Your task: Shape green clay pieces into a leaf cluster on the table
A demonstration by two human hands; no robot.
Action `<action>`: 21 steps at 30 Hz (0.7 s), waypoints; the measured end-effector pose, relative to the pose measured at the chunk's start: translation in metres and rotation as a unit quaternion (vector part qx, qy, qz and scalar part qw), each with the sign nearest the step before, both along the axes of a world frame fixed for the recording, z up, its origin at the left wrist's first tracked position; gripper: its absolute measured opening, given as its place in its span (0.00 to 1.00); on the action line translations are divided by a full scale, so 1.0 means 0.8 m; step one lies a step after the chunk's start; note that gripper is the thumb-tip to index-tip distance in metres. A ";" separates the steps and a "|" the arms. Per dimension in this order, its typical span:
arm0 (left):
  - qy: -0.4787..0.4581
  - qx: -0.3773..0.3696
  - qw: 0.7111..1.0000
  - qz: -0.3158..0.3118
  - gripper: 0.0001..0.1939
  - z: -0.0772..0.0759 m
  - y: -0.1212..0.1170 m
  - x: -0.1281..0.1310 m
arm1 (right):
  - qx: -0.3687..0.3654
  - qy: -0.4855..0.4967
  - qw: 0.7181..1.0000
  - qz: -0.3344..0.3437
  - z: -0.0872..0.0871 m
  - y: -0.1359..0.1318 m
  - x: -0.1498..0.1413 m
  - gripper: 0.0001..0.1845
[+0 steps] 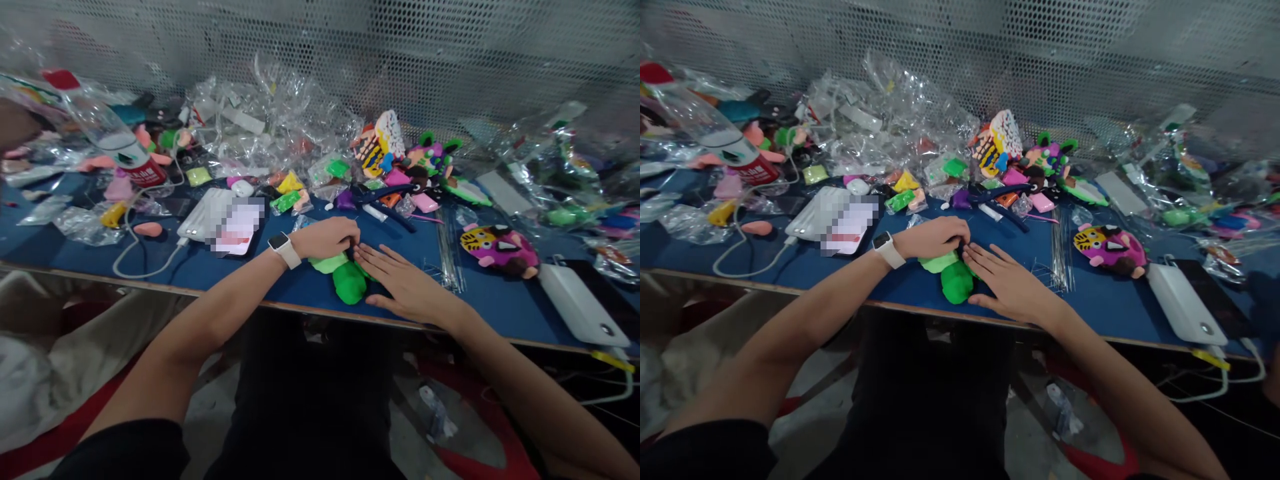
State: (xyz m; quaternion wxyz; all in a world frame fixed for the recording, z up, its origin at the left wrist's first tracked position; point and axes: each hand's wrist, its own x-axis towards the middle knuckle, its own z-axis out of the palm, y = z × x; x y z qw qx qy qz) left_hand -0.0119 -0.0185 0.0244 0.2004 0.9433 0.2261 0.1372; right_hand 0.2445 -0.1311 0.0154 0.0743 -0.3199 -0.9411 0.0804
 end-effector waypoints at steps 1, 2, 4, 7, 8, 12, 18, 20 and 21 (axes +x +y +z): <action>0.006 0.002 1.000 -0.005 0.13 0.000 0.000 0.000 | -0.001 -0.005 1.000 -0.001 -0.004 -0.003 0.001 0.51; 0.012 0.004 1.000 -0.008 0.13 0.000 -0.001 0.001 | -0.005 -0.008 1.000 -0.003 -0.008 -0.005 0.001 0.54; 0.018 0.005 1.000 -0.012 0.13 0.001 0.000 0.001 | -0.015 -0.010 1.000 -0.004 -0.011 -0.006 0.001 0.56; 0.022 0.003 1.000 -0.013 0.13 0.002 0.000 0.000 | -0.025 -0.015 1.000 0.000 -0.010 -0.005 0.001 0.57; 0.023 0.001 1.000 -0.013 0.13 0.002 0.000 0.000 | -0.025 -0.017 1.000 0.001 -0.009 -0.005 0.000 0.58; 0.023 -0.004 1.000 -0.008 0.14 0.004 0.000 0.000 | -0.018 -0.023 1.000 0.004 -0.005 -0.008 -0.002 0.62; 0.022 -0.010 1.000 0.000 0.14 0.002 0.000 0.001 | -0.028 -0.033 0.999 0.010 -0.002 -0.007 -0.002 0.64; 0.008 -0.014 1.000 0.010 0.14 0.001 0.001 0.002 | -0.025 -0.037 0.999 0.011 0.002 -0.006 -0.003 0.62; -0.002 -0.016 1.000 0.018 0.15 0.001 0.001 0.002 | -0.021 -0.039 0.999 0.013 0.004 -0.005 -0.005 0.60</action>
